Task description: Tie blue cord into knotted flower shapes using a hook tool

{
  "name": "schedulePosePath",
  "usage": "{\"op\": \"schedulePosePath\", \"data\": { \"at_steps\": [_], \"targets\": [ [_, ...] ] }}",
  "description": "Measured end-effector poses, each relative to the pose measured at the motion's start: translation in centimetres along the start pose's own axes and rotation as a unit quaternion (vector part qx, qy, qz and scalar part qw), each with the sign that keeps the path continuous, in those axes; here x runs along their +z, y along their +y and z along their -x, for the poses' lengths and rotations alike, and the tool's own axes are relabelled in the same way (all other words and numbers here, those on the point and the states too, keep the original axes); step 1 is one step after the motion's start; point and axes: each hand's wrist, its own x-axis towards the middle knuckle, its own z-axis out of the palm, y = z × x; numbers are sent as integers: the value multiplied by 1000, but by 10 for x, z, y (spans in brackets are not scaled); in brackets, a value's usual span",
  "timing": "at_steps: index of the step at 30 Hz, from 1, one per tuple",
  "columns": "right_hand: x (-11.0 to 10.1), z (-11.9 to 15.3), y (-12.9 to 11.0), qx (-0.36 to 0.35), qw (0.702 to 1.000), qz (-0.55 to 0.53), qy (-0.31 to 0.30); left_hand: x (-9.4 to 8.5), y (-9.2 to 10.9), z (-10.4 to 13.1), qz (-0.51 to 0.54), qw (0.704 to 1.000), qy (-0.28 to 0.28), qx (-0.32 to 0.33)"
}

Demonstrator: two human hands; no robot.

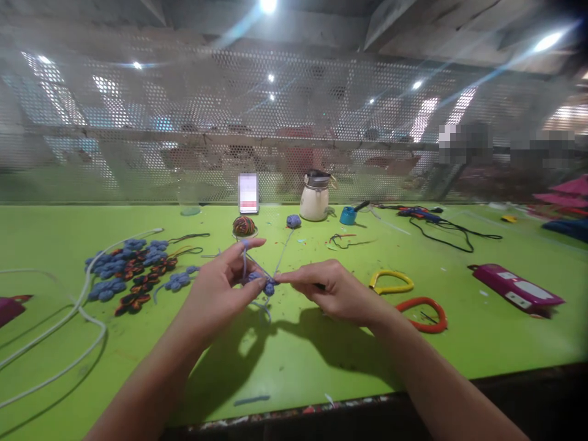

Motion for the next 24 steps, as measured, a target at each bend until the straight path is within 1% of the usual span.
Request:
{"op": "schedulePosePath", "data": {
  "at_steps": [2, 4, 7, 11, 17, 19, 20, 22, 24],
  "targets": [
    [-1, 0, -1, -2, 999, 43, -12, 1, -1, 1, -71, 997, 8, 32],
    [-2, 0, -3, 9, 994, 103, -31, 4, -2, 2, -140, 988, 13, 67],
    [-2, 1, -8, 31, 979, 195, -56, 9, -6, 2, -215, 970, 13, 110],
    [0, 2, -12, 37, 957, 278, -75, 16, -14, 2, -260, 953, 20, 152],
    [1, 5, -16, 31, 939, 335, -77, 19, -22, 2, -326, 924, 7, 198],
    [1, 6, -17, 34, 937, 340, -78, 18, -20, 0, -326, 926, 2, 190],
    [1, 6, -17, 35, 937, 338, -78, 16, -19, -1, -317, 933, -2, 173],
    [1, 5, -17, 39, 942, 326, -76, 12, -15, -2, -268, 957, -13, 113],
    [2, 5, -17, 40, 948, 308, -66, 7, -12, -5, -182, 982, -23, 45]
  ]
}}
